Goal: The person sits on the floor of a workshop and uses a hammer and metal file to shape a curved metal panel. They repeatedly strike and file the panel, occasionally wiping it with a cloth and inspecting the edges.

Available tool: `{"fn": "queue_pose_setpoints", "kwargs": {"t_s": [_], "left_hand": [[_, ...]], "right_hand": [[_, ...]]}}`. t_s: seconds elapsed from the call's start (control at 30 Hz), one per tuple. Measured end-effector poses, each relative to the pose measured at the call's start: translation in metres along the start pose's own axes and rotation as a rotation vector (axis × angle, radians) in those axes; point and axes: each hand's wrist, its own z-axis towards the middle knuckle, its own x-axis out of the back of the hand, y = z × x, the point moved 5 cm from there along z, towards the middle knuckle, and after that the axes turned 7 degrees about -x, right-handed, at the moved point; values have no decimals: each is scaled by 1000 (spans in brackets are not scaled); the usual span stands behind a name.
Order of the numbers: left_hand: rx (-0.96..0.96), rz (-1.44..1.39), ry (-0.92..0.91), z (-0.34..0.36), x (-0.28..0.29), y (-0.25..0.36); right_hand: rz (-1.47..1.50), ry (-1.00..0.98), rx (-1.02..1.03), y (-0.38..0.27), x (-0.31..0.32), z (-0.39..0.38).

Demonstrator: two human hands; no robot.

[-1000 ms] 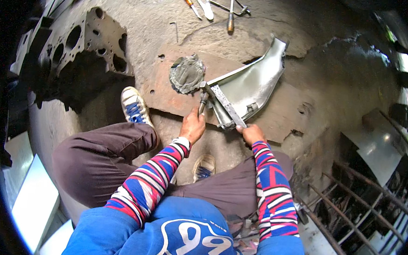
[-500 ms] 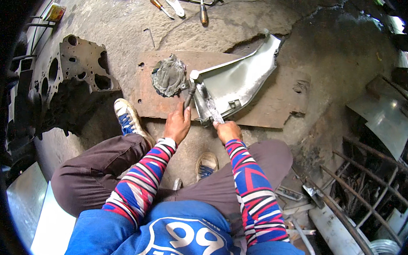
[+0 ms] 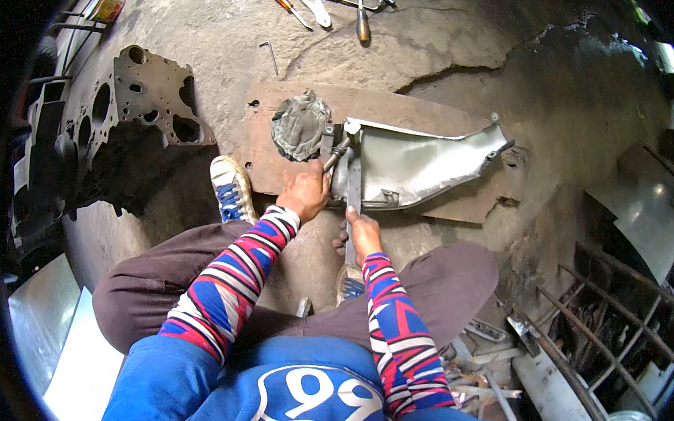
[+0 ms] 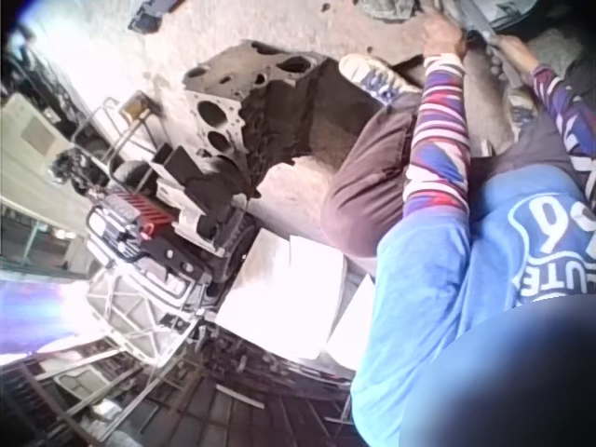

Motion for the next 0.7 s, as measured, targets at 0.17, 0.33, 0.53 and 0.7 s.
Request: {"fn": "queue_pose_setpoints", "kwargs": {"t_s": [0.17, 0.33, 0.53, 0.7], "left_hand": [[-34, -75, 12, 0, 14, 2], [-300, -190, 269, -5, 94, 72], [-669, -452, 630, -30, 148, 93], [-91, 182, -69, 7, 78, 11]], "right_hand": [[-44, 123, -7, 0, 1, -5], [-59, 240, 11, -3, -1, -5], [-124, 307, 56, 6, -8, 12], [-262, 458, 91, 6, -6, 14]]}}
